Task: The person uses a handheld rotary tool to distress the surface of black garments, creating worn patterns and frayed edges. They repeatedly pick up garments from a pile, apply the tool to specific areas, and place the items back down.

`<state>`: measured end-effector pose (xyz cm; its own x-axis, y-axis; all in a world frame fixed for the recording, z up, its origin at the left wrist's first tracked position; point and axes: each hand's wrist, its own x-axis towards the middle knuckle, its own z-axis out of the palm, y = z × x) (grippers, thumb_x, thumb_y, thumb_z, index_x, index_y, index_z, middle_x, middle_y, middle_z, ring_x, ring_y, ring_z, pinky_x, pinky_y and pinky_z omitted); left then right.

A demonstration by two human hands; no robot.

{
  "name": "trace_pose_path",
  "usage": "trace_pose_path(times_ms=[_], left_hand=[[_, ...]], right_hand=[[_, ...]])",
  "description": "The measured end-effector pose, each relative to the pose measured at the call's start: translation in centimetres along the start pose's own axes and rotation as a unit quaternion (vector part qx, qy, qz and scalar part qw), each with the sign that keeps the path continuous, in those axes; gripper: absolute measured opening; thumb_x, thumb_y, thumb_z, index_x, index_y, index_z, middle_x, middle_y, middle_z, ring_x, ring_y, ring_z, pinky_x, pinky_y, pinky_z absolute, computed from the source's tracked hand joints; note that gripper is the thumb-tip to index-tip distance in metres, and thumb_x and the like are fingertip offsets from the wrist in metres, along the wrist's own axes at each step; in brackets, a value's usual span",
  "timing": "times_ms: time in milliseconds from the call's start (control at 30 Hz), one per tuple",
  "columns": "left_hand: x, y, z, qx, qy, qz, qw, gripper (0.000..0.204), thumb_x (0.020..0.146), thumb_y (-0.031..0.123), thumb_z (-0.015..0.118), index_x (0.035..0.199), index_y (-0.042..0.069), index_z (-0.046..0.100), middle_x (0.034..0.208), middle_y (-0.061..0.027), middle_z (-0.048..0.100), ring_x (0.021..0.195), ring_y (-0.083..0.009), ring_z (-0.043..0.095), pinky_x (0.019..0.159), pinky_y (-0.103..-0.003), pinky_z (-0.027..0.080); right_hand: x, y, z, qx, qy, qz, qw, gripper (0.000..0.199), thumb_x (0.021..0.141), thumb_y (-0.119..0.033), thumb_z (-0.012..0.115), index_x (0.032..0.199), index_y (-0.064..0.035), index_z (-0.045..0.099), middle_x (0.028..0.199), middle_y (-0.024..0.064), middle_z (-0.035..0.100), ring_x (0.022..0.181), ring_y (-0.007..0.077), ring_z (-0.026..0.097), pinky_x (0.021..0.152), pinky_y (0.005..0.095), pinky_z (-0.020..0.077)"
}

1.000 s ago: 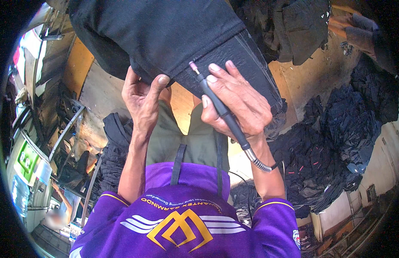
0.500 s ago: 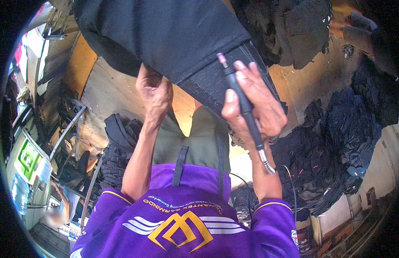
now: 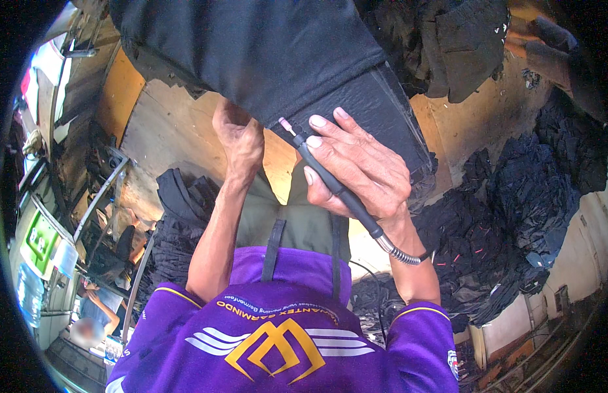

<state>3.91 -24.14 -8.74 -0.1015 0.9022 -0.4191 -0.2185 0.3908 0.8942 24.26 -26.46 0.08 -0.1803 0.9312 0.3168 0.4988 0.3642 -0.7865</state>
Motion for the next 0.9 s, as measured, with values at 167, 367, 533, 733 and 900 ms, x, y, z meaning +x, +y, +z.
trace_pose_path(times_ms=[167, 367, 533, 733, 900], left_hand=[[0.13, -0.36, -0.16, -0.022, -0.015, 0.029, 0.999, 0.048, 0.089, -0.021, 0.059, 0.136, -0.008, 0.062, 0.138, -0.0142, 0.069, 0.132, -0.0248, 0.064, 0.117, -0.04, 0.048], [0.09, -0.96, -0.47, -0.021, -0.007, 0.03, 0.999, 0.048, 0.089, -0.021, 0.059, 0.134, -0.007, 0.063, 0.135, -0.0136, 0.071, 0.129, -0.0233, 0.066, 0.113, -0.038, 0.051], [0.06, -0.78, -0.49, 0.003, -0.012, 0.045, 0.999, 0.046, 0.09, -0.021, 0.058, 0.133, -0.007, 0.063, 0.134, -0.0132, 0.072, 0.126, -0.0226, 0.068, 0.109, -0.035, 0.053], [0.15, -0.53, -0.16, 0.02, 0.014, 0.019, 1.0, 0.045, 0.089, -0.02, 0.054, 0.131, -0.007, 0.063, 0.131, -0.013, 0.073, 0.122, -0.0219, 0.07, 0.106, -0.034, 0.054], [-0.02, -0.15, -0.16, 0.026, 0.012, 0.017, 0.999, 0.042, 0.09, -0.016, 0.057, 0.13, -0.007, 0.063, 0.129, -0.0136, 0.074, 0.118, -0.0214, 0.071, 0.104, -0.033, 0.055]], right_hand=[[0.0, -0.04, 0.01, 0.0, 0.01, 0.007, 1.0, 0.032, 0.083, -0.005, 0.081, 0.114, 0.0014, 0.08, 0.103, 0.0179, 0.081, 0.111, 0.0356, 0.08, 0.103, 0.0546, 0.0633], [-0.21, 0.18, 0.03, -0.01, 0.036, 0.012, 0.999, 0.034, 0.082, -0.003, 0.08, 0.116, 0.0017, 0.079, 0.102, 0.018, 0.081, 0.11, 0.0363, 0.08, 0.103, 0.0556, 0.0632], [-0.14, 0.33, 0.03, -0.014, 0.055, 0.017, 0.998, 0.034, 0.082, -0.003, 0.08, 0.115, 0.0024, 0.078, 0.103, 0.0195, 0.081, 0.109, 0.0368, 0.081, 0.103, 0.0558, 0.0629], [-0.12, 0.26, -0.24, -0.03, 0.062, 0.031, 0.997, 0.031, 0.083, -0.002, 0.079, 0.113, 0.0038, 0.077, 0.103, 0.0208, 0.081, 0.108, 0.0383, 0.081, 0.103, 0.0563, 0.0627], [-0.25, 0.53, -0.24, -0.033, 0.079, 0.037, 0.996, 0.032, 0.082, -0.001, 0.078, 0.113, 0.0045, 0.077, 0.103, 0.0207, 0.081, 0.108, 0.0396, 0.081, 0.103, 0.0568, 0.0622]])
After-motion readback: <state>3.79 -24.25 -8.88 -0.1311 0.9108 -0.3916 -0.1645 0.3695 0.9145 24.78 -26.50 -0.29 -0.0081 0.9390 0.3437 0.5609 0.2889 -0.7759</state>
